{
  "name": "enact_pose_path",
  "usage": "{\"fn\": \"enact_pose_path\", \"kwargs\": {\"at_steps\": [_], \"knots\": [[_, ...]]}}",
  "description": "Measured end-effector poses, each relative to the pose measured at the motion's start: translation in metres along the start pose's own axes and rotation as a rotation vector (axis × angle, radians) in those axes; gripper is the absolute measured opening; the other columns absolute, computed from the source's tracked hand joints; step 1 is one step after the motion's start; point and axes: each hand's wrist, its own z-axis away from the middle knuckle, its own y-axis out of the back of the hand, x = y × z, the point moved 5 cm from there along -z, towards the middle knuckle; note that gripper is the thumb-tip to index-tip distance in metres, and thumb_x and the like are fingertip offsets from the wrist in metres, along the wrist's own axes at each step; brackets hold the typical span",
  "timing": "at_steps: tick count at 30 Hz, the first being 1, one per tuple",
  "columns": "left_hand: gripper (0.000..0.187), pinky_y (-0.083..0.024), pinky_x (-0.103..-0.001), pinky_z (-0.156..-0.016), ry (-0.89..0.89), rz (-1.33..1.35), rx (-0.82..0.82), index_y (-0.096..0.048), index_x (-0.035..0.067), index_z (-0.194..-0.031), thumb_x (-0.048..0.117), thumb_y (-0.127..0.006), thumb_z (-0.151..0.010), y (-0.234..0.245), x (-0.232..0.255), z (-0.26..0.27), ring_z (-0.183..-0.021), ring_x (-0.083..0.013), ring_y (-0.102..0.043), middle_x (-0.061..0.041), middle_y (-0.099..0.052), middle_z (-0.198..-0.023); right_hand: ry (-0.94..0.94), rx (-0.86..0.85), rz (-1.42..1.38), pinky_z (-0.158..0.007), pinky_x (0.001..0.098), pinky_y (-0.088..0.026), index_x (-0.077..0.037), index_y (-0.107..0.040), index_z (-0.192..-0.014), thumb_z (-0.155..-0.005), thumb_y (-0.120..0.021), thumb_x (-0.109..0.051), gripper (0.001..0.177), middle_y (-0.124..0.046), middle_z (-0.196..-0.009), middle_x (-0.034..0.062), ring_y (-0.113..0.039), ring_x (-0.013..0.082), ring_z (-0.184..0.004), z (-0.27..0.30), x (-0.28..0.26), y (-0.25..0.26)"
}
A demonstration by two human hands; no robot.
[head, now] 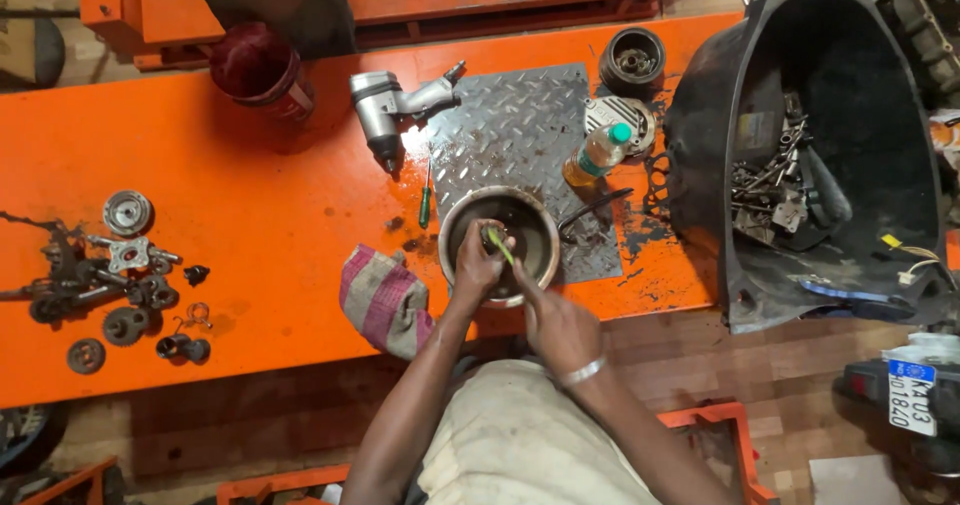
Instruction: The person cleans various small mechanical parts, including gears and a cylindrical component, by scrubbing them with a toothbrush in a bowl of liquid. They also use a screwdriver to work on a part and wipe their hands with a cloth.
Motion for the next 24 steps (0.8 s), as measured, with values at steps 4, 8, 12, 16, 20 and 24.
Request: {"fn": "enact_pose_path", "kwargs": {"at_steps": [4, 8, 12, 16, 20, 24], "knots": [[0.035, -0.053, -0.038, -0.088, -0.008, -0.046, -0.013, -0.062, 0.006, -0.11, 0.01, -0.08, -0.08, -0.004, -0.011, 0.008, -0.098, -0.0326, -0.07, -0.015, -0.069, -0.101, 0.016, 0.033, 0.031, -0.053, 0.0535, -0.054, -0.033, -0.046, -0.151, -0.091, -0.063, -0.02, 0.064, -0.073, -0.08, 0.0171, -0.069, 0.0391, -0.062, -0.01, 0.016, -0.013], [0.038, -0.054, -0.04, -0.086, -0.068, -0.136, 0.037, -0.06, 0.007, -0.114, 0.014, -0.082, -0.083, 0.003, -0.014, -0.003, -0.098, -0.0332, -0.07, -0.016, -0.069, -0.103, 0.008, 0.052, 0.036, -0.053, 0.0514, -0.054, -0.034, -0.051, -0.148, -0.093, -0.063, -0.021, 0.058, -0.072, -0.077, 0.0159, -0.069, 0.0368, -0.061, -0.003, 0.016, -0.015], [0.043, -0.052, -0.043, -0.084, -0.034, -0.208, -0.006, -0.06, 0.008, -0.117, 0.013, -0.082, -0.081, 0.003, -0.029, -0.004, -0.096, -0.0353, -0.068, -0.018, -0.069, -0.102, 0.013, -0.064, 0.066, -0.052, 0.0501, -0.055, -0.032, -0.05, -0.15, -0.094, -0.059, -0.022, 0.059, -0.071, -0.073, 0.0163, -0.069, 0.0352, -0.059, -0.02, 0.005, 0.0], [0.041, -0.052, -0.042, -0.087, -0.026, -0.18, -0.006, -0.059, 0.009, -0.12, 0.018, -0.081, -0.085, 0.003, -0.021, -0.004, -0.102, -0.035, -0.068, -0.018, -0.071, -0.11, -0.054, -0.1, 0.108, -0.056, 0.0508, -0.056, -0.031, -0.055, -0.147, -0.097, -0.055, -0.022, 0.05, -0.072, -0.077, 0.0177, -0.07, 0.0364, -0.063, -0.051, 0.039, -0.03], [0.054, -0.054, -0.042, -0.086, 0.198, -0.134, 0.023, -0.05, 0.01, -0.126, 0.025, -0.081, -0.085, 0.006, -0.051, -0.008, -0.095, -0.0355, -0.069, -0.017, -0.067, -0.11, -0.007, -0.113, 0.225, -0.065, 0.0504, -0.058, -0.028, -0.069, -0.125, -0.101, -0.054, -0.025, 0.029, -0.074, -0.082, 0.0134, -0.072, 0.0341, -0.072, -0.052, 0.09, -0.11], [0.049, -0.052, -0.043, -0.088, 0.069, -0.185, 0.046, -0.057, 0.008, -0.12, 0.024, -0.085, -0.083, 0.009, -0.046, -0.005, -0.104, -0.0352, -0.068, -0.017, -0.068, -0.114, -0.031, -0.077, 0.179, -0.063, 0.0502, -0.058, -0.027, -0.063, -0.127, -0.092, -0.057, -0.023, 0.036, -0.074, -0.085, 0.0129, -0.071, 0.0343, -0.071, -0.031, 0.048, -0.029]]}}
